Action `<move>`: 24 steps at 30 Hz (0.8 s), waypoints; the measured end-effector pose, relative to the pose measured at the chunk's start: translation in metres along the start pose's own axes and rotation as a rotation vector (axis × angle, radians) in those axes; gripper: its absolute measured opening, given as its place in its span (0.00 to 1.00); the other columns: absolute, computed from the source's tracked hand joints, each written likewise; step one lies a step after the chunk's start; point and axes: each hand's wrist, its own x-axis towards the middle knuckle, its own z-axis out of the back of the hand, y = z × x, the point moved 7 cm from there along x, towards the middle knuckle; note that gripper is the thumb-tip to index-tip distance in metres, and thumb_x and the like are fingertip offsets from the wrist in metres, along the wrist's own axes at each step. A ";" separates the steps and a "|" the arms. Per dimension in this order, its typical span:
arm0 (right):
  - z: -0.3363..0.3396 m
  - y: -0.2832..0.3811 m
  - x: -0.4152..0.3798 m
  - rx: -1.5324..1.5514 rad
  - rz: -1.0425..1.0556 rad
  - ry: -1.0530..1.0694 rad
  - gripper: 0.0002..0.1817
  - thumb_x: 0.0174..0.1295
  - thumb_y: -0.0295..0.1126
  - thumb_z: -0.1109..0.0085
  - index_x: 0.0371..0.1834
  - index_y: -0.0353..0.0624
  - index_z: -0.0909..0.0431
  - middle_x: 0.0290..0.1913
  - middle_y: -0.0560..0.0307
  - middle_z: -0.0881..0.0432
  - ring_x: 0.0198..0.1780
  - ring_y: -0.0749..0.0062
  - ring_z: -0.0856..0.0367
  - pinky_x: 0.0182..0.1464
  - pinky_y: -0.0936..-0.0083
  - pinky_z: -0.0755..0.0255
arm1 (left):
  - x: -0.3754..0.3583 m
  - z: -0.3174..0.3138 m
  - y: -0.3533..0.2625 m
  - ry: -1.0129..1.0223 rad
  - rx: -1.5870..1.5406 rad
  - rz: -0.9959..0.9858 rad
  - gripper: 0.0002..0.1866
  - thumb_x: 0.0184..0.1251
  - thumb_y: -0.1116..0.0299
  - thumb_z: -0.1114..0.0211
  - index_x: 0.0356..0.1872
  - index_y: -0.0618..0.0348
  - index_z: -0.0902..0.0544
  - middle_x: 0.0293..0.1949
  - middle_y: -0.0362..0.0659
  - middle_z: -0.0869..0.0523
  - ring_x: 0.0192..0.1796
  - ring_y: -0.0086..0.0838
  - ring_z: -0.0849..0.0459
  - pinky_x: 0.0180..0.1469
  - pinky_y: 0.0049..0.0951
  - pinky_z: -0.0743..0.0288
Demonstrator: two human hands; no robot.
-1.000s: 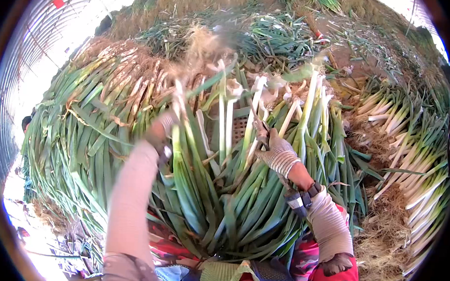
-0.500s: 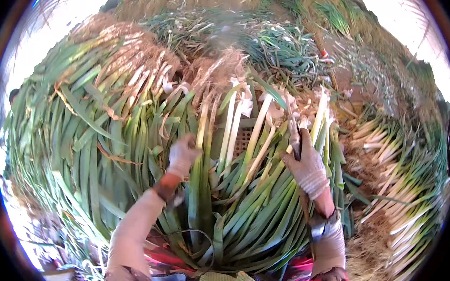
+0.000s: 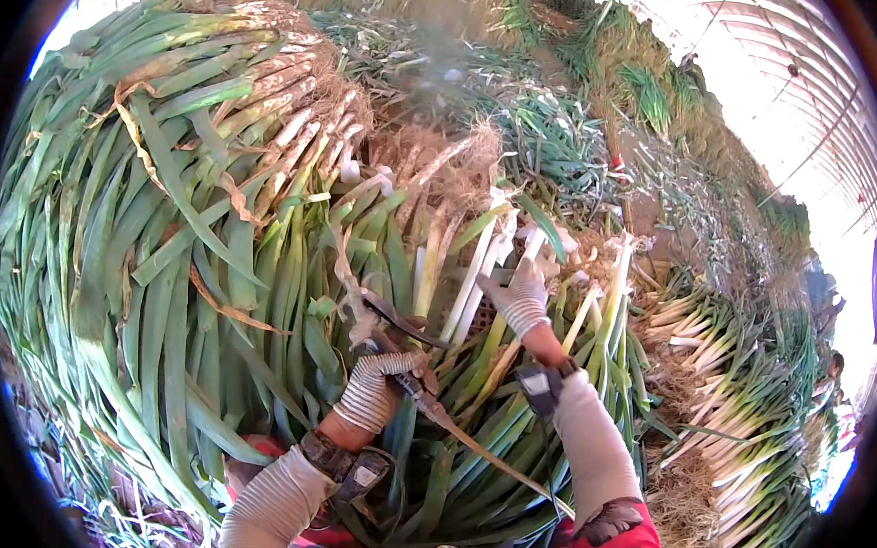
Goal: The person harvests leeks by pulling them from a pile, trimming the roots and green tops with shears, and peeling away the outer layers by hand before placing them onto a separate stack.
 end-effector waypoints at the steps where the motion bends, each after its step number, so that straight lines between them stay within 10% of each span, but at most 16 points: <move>1: -0.014 -0.010 0.007 -0.033 -0.031 -0.044 0.56 0.45 0.55 0.29 0.66 0.24 0.48 0.57 0.31 0.28 0.58 0.46 0.26 0.59 0.62 0.31 | 0.003 0.006 -0.008 -0.015 0.077 -0.032 0.27 0.44 0.79 0.32 0.50 0.67 0.28 0.26 0.46 0.22 0.28 0.40 0.19 0.29 0.40 0.22; 6: -0.066 0.001 0.032 0.112 -0.239 0.054 0.59 0.46 0.49 0.29 0.67 0.23 0.59 0.61 0.23 0.35 0.62 0.38 0.32 0.63 0.61 0.35 | 0.012 0.010 -0.025 -0.113 0.236 -0.189 0.26 0.39 0.85 0.34 0.47 0.67 0.26 0.28 0.45 0.21 0.28 0.38 0.19 0.26 0.37 0.21; 8: -0.053 -0.033 0.069 0.022 0.013 -0.365 0.55 0.47 0.46 0.30 0.66 0.24 0.56 0.57 0.25 0.31 0.59 0.38 0.28 0.59 0.60 0.31 | 0.018 0.033 -0.016 -0.188 0.247 -0.128 0.25 0.38 0.86 0.34 0.45 0.66 0.24 0.30 0.45 0.20 0.29 0.38 0.19 0.27 0.35 0.21; 10: 0.006 -0.024 0.065 0.082 0.124 -0.535 0.50 0.50 0.43 0.32 0.65 0.22 0.54 0.54 0.26 0.28 0.55 0.41 0.25 0.54 0.58 0.29 | 0.026 0.062 -0.004 -0.223 0.230 -0.107 0.25 0.35 0.87 0.33 0.43 0.65 0.22 0.34 0.46 0.18 0.31 0.37 0.19 0.29 0.33 0.21; 14: 0.179 -0.014 0.085 0.113 -0.041 -0.609 0.15 0.62 0.33 0.41 0.29 0.29 0.29 0.27 0.50 0.23 0.29 0.73 0.26 0.29 0.73 0.29 | 0.029 0.079 -0.001 -0.334 0.287 -0.125 0.29 0.32 0.89 0.33 0.45 0.65 0.22 0.35 0.44 0.18 0.39 0.35 0.19 0.33 0.31 0.21; 15: 0.225 -0.031 0.118 -0.148 0.373 -0.765 0.30 0.64 0.44 0.46 0.49 0.20 0.35 0.34 0.37 0.19 0.33 0.54 0.16 0.33 0.68 0.22 | 0.032 0.083 0.001 -0.344 0.275 -0.134 0.31 0.31 0.89 0.32 0.47 0.64 0.23 0.35 0.43 0.18 0.42 0.35 0.20 0.35 0.31 0.21; 16: 0.252 -0.006 0.102 -0.360 -0.261 -0.604 0.32 0.65 0.50 0.50 0.47 0.21 0.31 0.34 0.41 0.18 0.33 0.55 0.16 0.33 0.66 0.21 | 0.033 0.081 -0.001 -0.342 0.366 -0.113 0.33 0.31 0.89 0.32 0.49 0.64 0.24 0.36 0.43 0.18 0.44 0.34 0.20 0.36 0.31 0.21; 17: 0.275 -0.010 0.102 -0.508 -0.339 -0.564 0.31 0.64 0.50 0.50 0.47 0.23 0.30 0.34 0.42 0.17 0.33 0.55 0.15 0.34 0.66 0.21 | 0.033 0.078 -0.004 -0.338 0.457 -0.093 0.34 0.31 0.89 0.32 0.50 0.64 0.25 0.36 0.43 0.18 0.46 0.34 0.20 0.37 0.31 0.20; 24: 0.175 -0.075 0.109 -1.041 -0.094 -0.270 0.27 0.63 0.51 0.51 0.46 0.35 0.22 0.36 0.46 0.16 0.37 0.55 0.15 0.38 0.61 0.21 | 0.047 0.090 0.024 -0.466 0.488 0.074 0.32 0.32 0.87 0.30 0.47 0.64 0.28 0.25 0.51 0.22 0.14 0.41 0.22 0.12 0.37 0.25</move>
